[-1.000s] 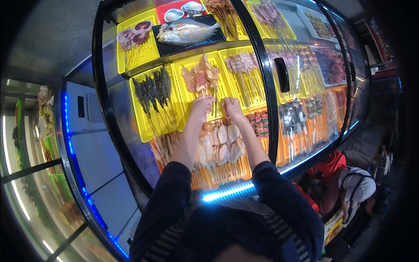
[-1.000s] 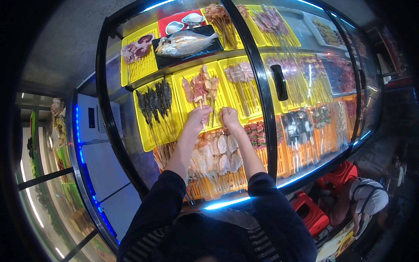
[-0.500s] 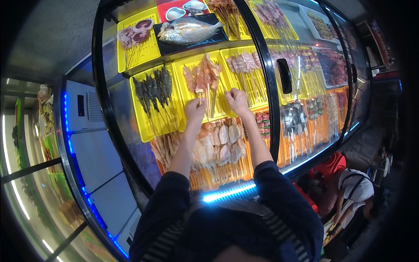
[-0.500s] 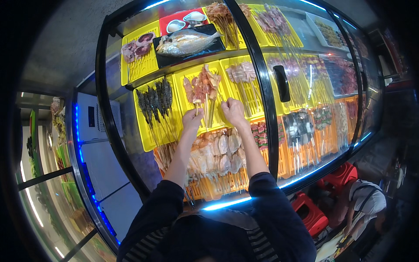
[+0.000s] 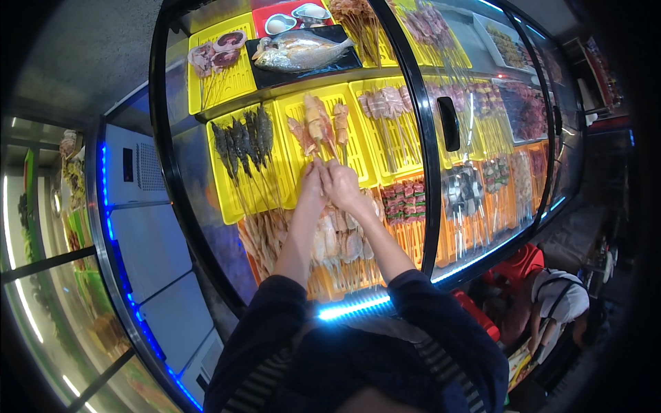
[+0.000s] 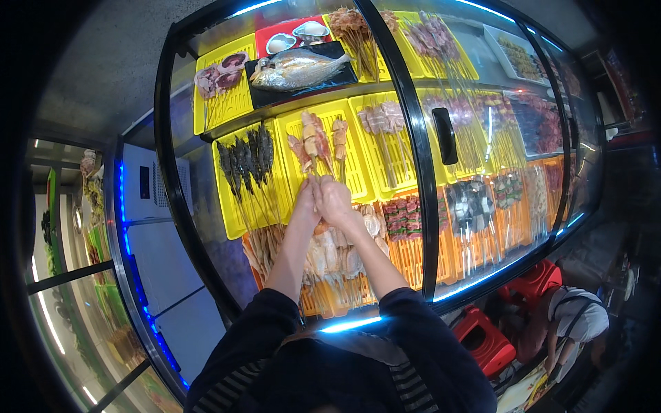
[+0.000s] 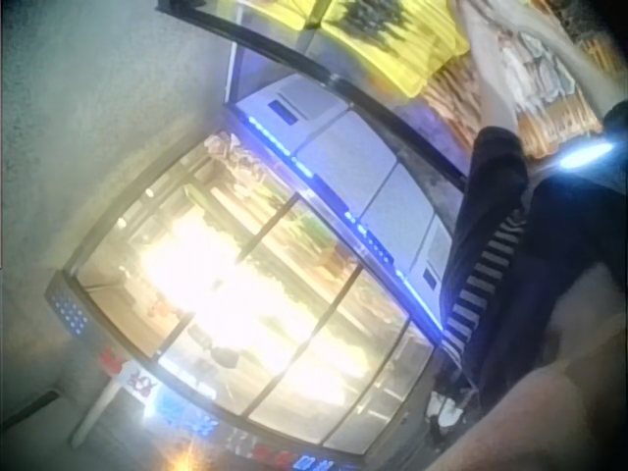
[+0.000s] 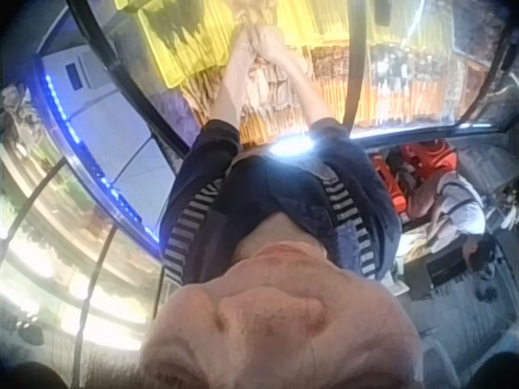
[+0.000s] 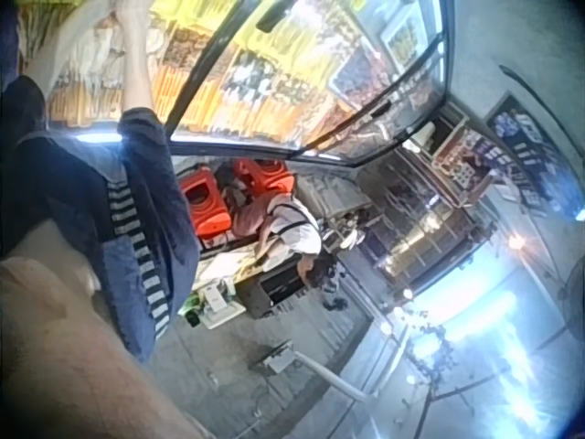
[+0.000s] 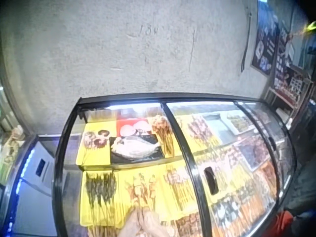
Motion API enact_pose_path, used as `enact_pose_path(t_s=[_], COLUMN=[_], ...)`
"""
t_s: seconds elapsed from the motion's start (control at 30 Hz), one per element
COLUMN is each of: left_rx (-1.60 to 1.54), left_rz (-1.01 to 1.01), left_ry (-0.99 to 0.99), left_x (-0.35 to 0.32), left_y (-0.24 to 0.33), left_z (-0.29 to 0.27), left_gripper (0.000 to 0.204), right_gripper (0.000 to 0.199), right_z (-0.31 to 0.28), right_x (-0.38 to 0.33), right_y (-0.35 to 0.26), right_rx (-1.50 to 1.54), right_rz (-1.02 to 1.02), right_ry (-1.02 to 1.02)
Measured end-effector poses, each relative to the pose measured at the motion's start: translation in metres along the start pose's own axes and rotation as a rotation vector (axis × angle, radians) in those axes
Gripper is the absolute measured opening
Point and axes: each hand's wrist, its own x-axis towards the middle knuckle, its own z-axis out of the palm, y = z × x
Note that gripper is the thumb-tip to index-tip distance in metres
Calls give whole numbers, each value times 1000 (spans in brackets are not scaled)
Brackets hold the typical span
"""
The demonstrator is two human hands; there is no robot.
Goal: The person retrieves skewered food items from a refrigerated display case, places them on a table, and arranges them into a plastic bag. They then return to the display case to retrieve more skewers and place them on trays. Finally, they retrieve a green tray from a shelf and place it into the display case.
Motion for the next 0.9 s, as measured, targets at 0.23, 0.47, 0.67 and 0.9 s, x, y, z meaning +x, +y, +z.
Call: enact_pose_path(t_s=[0.23,0.47,0.67,0.9], left_rx=[35,-51,113,316], left_rz=[-120,-153,-33,98], left_ry=[-240,-204,-199,-14], left_x=[0,-7,-11,-8], left_y=[22,34,28,7], left_z=[-18,-10,-4,17], left_gripper=[22,19,26,25], right_gripper=[23,29,32,26], right_z=[-6,-27,0,18], right_x=[2,18,6,-6], right_y=[25,64,63,61], right_rx=[-85,-268,262,337], right_rz=[-85,-12,88,201], right_ry=[7,44,45,7])
